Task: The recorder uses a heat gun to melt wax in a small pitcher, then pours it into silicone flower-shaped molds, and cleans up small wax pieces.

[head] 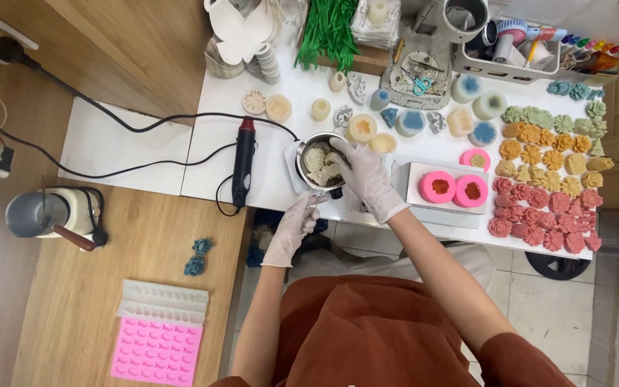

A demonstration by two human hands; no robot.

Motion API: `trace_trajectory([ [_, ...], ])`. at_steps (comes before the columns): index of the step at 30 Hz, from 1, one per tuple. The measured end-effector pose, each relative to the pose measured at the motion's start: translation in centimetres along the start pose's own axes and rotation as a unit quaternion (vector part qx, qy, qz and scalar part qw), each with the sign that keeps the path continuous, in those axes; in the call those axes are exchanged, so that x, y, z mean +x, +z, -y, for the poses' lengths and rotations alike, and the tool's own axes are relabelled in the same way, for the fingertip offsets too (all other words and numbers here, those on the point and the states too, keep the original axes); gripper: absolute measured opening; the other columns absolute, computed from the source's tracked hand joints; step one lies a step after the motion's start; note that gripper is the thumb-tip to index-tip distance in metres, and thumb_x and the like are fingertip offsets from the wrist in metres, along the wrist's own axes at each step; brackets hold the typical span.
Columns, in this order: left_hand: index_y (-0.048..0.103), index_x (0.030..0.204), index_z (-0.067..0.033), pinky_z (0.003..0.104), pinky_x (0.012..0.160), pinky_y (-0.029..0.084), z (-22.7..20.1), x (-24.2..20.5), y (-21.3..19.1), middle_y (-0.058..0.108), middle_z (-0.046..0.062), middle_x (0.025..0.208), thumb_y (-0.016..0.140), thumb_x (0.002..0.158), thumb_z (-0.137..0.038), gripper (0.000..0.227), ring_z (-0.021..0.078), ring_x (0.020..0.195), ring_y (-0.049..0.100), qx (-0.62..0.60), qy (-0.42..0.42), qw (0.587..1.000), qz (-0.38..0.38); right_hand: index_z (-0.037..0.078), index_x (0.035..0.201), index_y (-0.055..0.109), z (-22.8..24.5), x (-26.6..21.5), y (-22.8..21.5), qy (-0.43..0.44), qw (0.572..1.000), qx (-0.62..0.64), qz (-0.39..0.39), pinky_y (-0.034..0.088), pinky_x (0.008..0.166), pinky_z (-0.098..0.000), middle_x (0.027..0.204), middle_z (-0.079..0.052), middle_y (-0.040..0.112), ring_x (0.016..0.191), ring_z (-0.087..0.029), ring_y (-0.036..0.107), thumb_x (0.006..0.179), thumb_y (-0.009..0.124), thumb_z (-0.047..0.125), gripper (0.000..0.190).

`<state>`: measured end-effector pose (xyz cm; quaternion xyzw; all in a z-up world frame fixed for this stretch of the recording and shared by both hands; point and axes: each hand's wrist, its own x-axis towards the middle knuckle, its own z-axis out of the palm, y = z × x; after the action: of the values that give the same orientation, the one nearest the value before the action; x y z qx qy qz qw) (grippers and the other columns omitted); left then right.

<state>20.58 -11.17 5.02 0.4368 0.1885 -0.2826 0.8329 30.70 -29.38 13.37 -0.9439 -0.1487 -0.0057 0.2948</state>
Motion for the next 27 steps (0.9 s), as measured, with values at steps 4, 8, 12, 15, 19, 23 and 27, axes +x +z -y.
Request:
trace_trajectory([
  [4,0.070,0.121,-0.0014,0.021,0.042,0.018,1.8,1.8,-1.0,0.038,-0.008,0.067,0.041,0.108,-0.051,0.059,0.0016,0.046,0.024,-0.012,0.016,1.000,0.015,0.015,0.126,0.070,-1.6,1.9,1.8,-0.112,0.993,0.022,0.016,0.055,0.083,-0.0424,0.104,-0.016,0.069,0.097,-0.034,0.068,0.098,0.070,0.023,0.029],
  [8,0.071,0.115,-0.0022,0.022,0.040,0.017,2.0,2.0,-1.3,0.039,-0.007,0.065,0.041,0.107,-0.052,0.058,0.0023,0.044,0.023,-0.010,0.003,1.000,-0.015,0.018,0.134,0.072,-2.4,2.1,1.7,-0.256,0.937,-0.236,0.043,0.052,0.072,-0.0435,0.094,-0.014,0.067,0.088,-0.032,0.066,0.093,0.067,0.012,0.042],
  [12,0.071,0.113,-0.0024,0.022,0.040,0.018,2.2,2.0,-1.1,0.040,-0.007,0.066,0.039,0.107,-0.053,0.060,0.0020,0.045,0.024,-0.018,0.015,1.000,-0.013,0.010,0.118,0.074,-2.1,0.7,1.3,-0.221,0.953,-0.206,0.001,0.053,0.071,-0.0438,0.090,-0.015,0.067,0.085,-0.033,0.068,0.097,0.064,0.016,0.024],
  [15,0.070,0.112,-0.0032,0.022,0.039,0.017,2.2,2.5,-1.1,0.040,-0.007,0.066,0.039,0.107,-0.054,0.060,0.0020,0.044,0.024,-0.025,0.012,1.000,-0.003,0.006,0.103,0.075,-1.6,1.1,1.5,-0.037,0.999,-0.036,-0.018,0.053,0.068,-0.0457,0.081,-0.019,0.068,0.076,-0.036,0.069,0.100,0.061,0.021,0.020],
  [19,0.071,0.114,-0.0024,0.021,0.040,0.018,1.3,1.1,-0.5,0.040,-0.008,0.067,0.040,0.108,-0.053,0.060,0.0016,0.046,0.025,-0.028,0.007,1.000,-0.004,-0.001,0.092,0.073,-1.7,1.7,3.0,0.071,0.997,0.023,-0.029,0.053,0.063,-0.0480,0.070,-0.024,0.063,0.068,-0.041,0.067,0.101,0.062,0.023,0.028],
  [23,0.070,0.115,-0.0038,0.021,0.039,0.018,1.5,1.7,-0.9,0.040,-0.008,0.066,0.040,0.107,-0.053,0.058,0.0025,0.044,0.024,-0.027,-0.010,1.000,-0.001,-0.002,0.088,0.070,-2.8,1.6,3.8,-0.033,0.996,-0.076,-0.022,0.054,0.068,-0.0486,0.080,-0.025,0.066,0.078,-0.042,0.067,0.105,0.064,0.024,0.032],
  [27,0.070,0.115,-0.0021,0.021,0.039,0.018,1.1,1.2,-0.4,0.040,-0.007,0.066,0.039,0.107,-0.053,0.061,0.0025,0.045,0.024,-0.022,-0.008,1.000,-0.011,0.001,0.099,0.072,-1.8,0.8,2.5,-0.087,0.992,-0.071,-0.056,0.053,0.069,-0.0495,0.087,-0.025,0.069,0.080,-0.042,0.067,0.101,0.062,0.021,0.022],
])
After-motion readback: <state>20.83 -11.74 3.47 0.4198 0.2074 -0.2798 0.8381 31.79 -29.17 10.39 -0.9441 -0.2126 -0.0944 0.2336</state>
